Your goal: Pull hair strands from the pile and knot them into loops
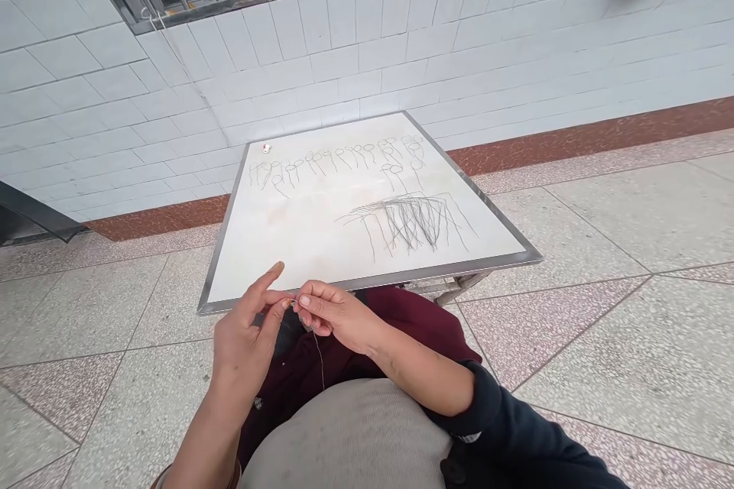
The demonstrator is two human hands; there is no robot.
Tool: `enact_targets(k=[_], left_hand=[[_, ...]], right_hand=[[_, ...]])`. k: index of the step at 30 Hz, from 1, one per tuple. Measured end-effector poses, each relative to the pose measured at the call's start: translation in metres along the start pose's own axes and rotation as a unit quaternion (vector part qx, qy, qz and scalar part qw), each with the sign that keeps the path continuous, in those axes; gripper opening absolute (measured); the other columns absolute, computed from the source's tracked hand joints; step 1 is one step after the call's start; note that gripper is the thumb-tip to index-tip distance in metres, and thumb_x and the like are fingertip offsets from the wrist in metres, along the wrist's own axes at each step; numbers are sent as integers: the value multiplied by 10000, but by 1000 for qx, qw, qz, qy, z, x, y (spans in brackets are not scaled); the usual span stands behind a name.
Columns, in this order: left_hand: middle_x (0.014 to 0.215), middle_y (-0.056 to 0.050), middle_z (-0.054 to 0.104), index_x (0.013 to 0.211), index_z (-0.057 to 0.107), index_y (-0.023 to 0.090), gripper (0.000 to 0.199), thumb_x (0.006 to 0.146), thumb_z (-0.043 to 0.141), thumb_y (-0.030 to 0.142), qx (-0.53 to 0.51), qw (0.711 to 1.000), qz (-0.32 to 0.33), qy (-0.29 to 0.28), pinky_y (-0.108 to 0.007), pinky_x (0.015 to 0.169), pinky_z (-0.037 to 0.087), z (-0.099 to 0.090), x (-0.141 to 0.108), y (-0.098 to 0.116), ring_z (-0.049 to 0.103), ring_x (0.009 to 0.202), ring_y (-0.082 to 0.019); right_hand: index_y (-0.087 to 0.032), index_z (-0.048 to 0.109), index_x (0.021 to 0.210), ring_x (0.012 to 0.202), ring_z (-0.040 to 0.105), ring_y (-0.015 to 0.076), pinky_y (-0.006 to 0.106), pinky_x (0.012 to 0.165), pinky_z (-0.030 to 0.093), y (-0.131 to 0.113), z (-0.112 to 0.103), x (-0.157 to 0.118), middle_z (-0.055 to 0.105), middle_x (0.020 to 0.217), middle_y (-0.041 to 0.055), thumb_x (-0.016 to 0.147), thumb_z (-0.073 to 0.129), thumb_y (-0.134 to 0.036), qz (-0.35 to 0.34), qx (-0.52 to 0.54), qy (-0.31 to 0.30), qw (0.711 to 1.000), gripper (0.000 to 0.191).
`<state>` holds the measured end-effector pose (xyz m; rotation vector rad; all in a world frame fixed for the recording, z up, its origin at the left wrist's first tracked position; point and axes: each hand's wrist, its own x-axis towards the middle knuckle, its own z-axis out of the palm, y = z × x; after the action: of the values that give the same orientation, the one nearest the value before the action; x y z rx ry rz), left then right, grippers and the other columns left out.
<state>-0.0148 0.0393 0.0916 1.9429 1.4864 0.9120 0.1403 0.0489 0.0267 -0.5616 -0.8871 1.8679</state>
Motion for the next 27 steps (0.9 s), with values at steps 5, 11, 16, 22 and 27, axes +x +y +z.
enact_targets(k=[5,11,16,22,27], left_hand=[[849,42,724,1298,533,289,434,867,570,278,-112,993,-43,0,-259,808,490,0,-2,3,648,765,-123],[783,37,717,1284,546,264,455,832,600,257,-176,981,-83,-7,-259,811,498,-3,-4,7,655,757,-126],[767,32,714,1239,576,251,425,816,612,250,-176,981,-87,0,-271,810,495,-4,-3,7,651,756,-135],[783,9,707,1287,513,212,475,826,616,252,-251,964,-78,-32,-317,856,484,-5,1,7,650,755,-144],[813,16,716,1271,534,235,445,830,589,215,-206,975,-63,-55,-295,830,490,-7,0,7,649,759,-136]], right_hand=[[-146,619,748,521,300,56,197,450,158,5,2,0,456,607,-35,814,710,-397,18,37,-11,999,275],[-156,633,735,523,300,54,214,466,139,14,-1,1,503,638,-24,779,746,-377,7,3,2,1000,252],[-160,640,752,524,293,57,226,476,133,15,2,0,525,658,-20,788,737,-378,-20,-35,20,999,241],[-144,643,764,525,248,68,221,479,136,12,7,-2,401,584,-44,853,656,-429,27,76,-28,996,299],[-131,656,762,515,256,66,228,490,150,8,3,-3,406,550,-48,824,695,-377,63,85,-47,993,257]])
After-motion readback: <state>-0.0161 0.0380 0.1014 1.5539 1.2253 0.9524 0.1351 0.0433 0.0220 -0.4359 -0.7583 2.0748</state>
